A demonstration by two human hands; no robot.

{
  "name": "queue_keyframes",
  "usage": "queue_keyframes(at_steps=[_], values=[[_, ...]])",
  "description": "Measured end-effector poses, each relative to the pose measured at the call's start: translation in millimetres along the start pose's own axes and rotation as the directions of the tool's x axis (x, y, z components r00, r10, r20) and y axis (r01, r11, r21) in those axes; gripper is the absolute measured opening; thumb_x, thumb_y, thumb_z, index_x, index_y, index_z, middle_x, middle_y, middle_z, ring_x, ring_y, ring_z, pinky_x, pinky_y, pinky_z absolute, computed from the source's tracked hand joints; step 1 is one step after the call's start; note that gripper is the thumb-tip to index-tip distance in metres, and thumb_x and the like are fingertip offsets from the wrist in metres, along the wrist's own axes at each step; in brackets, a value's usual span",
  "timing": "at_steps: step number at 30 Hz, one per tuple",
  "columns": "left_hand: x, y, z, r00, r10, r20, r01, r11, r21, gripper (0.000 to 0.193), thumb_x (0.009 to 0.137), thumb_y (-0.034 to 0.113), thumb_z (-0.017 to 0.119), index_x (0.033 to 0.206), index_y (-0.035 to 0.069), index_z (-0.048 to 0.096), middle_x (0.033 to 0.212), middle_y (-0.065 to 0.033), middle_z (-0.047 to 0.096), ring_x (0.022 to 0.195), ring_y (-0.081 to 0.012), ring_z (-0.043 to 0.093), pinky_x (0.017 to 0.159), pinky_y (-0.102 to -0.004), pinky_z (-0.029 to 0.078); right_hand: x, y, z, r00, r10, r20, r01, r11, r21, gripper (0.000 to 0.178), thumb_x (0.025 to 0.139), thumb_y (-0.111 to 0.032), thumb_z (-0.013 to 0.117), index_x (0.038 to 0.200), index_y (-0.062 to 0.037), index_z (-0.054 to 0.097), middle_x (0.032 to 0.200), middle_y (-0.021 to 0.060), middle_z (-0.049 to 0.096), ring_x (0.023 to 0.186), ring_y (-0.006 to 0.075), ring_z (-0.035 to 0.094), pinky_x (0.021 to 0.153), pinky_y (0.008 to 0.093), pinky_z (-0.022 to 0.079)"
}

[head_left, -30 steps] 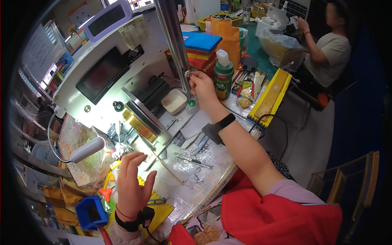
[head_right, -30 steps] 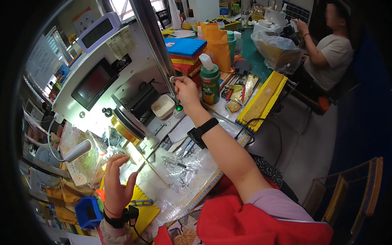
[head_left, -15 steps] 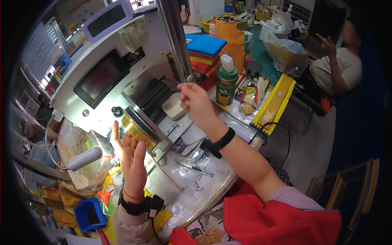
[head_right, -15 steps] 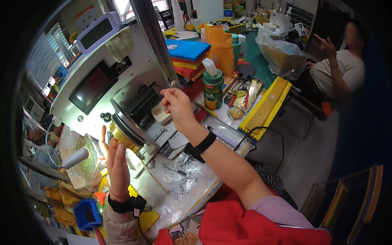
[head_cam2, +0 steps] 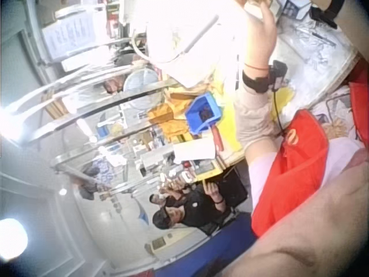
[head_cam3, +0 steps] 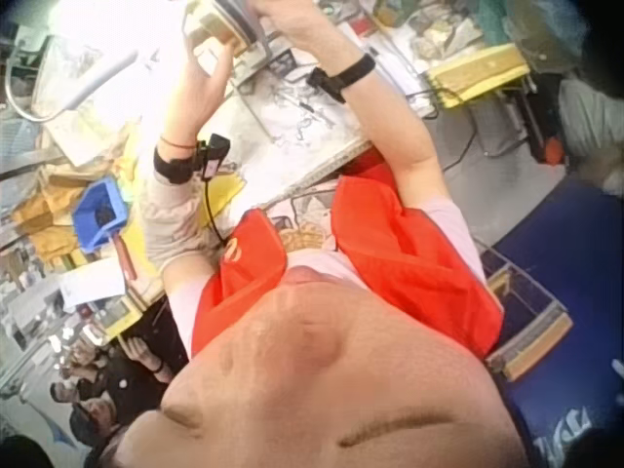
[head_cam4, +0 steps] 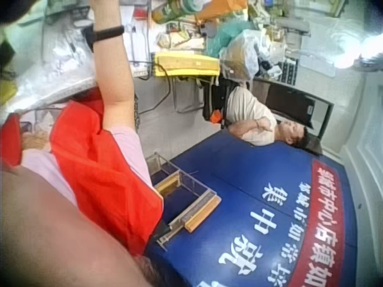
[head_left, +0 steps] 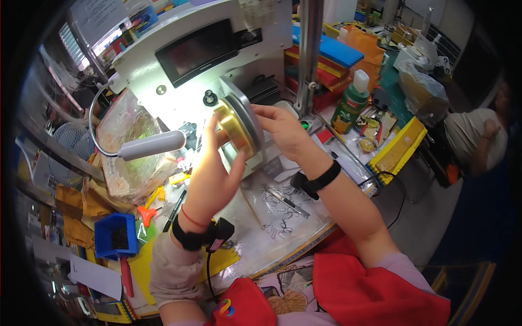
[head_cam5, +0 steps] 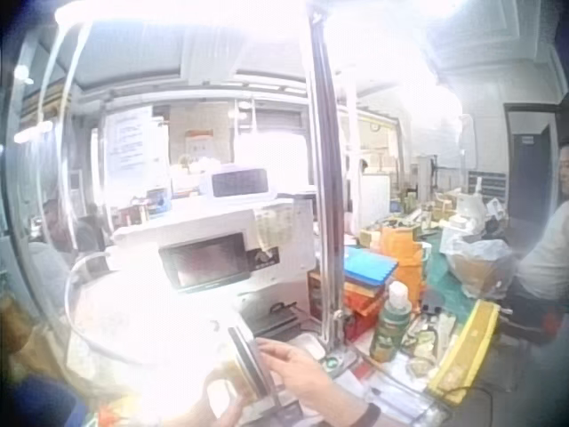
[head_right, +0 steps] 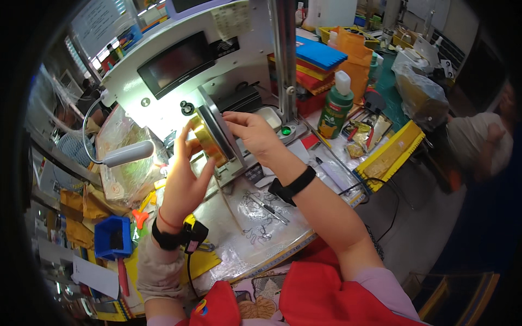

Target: Assembling small electronic or metal components using a machine, glue, and tweezers.

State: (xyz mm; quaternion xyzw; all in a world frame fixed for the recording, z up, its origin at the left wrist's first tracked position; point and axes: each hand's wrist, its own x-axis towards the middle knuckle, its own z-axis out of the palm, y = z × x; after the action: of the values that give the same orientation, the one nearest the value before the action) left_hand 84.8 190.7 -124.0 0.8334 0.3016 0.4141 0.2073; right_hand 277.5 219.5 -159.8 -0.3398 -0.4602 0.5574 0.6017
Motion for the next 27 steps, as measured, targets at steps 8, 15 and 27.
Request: queue_keyframes(at_steps=[8, 15, 27], values=[[-59, -17, -69, 0.977, 0.209, 0.036, -0.172, 0.681, 0.712, 0.026, 0.083, -0.004, 0.060, 0.109, 0.000, 0.060, 0.082, -0.0135, 0.055, 0.077, -0.0328, 0.053, 0.068, -0.0410, 0.043, -6, 4, -1, 0.985, 0.147, -0.091, -0.140, 0.987, 0.079, 0.023, 0.096, -0.015, 0.061, 0.112, -0.0004, 0.066, 0.093, -0.0018, 0.065, 0.086, 0.0058, 0.055, 0.081, 0.0209, 0.043], [-59, -51, -87, 0.984, 0.173, 0.037, -0.142, 0.646, 0.750, 0.035, 0.073, -0.006, 0.058, 0.108, -0.001, 0.061, 0.086, -0.0126, 0.057, 0.080, -0.0322, 0.054, 0.071, -0.0406, 0.044, -1, 16, 10, 0.980, 0.120, -0.158, -0.101, 0.987, 0.127, 0.020, 0.095, -0.012, 0.059, 0.109, 0.0002, 0.065, 0.092, -0.0005, 0.064, 0.078, 0.0060, 0.057, 0.072, 0.0197, 0.045], [-73, -9, -73, 0.991, 0.100, 0.085, -0.131, 0.796, 0.591, 0.020, 0.082, -0.001, 0.062, 0.102, 0.003, 0.064, 0.080, -0.0121, 0.059, 0.071, -0.0317, 0.059, 0.063, -0.0403, 0.046, -38, -11, -4, 0.962, 0.119, -0.245, -0.095, 0.990, 0.108, 0.029, 0.098, -0.014, 0.053, 0.124, -0.0002, 0.058, 0.111, 0.0074, 0.064, 0.100, 0.0129, 0.059, 0.089, 0.0293, 0.045]])
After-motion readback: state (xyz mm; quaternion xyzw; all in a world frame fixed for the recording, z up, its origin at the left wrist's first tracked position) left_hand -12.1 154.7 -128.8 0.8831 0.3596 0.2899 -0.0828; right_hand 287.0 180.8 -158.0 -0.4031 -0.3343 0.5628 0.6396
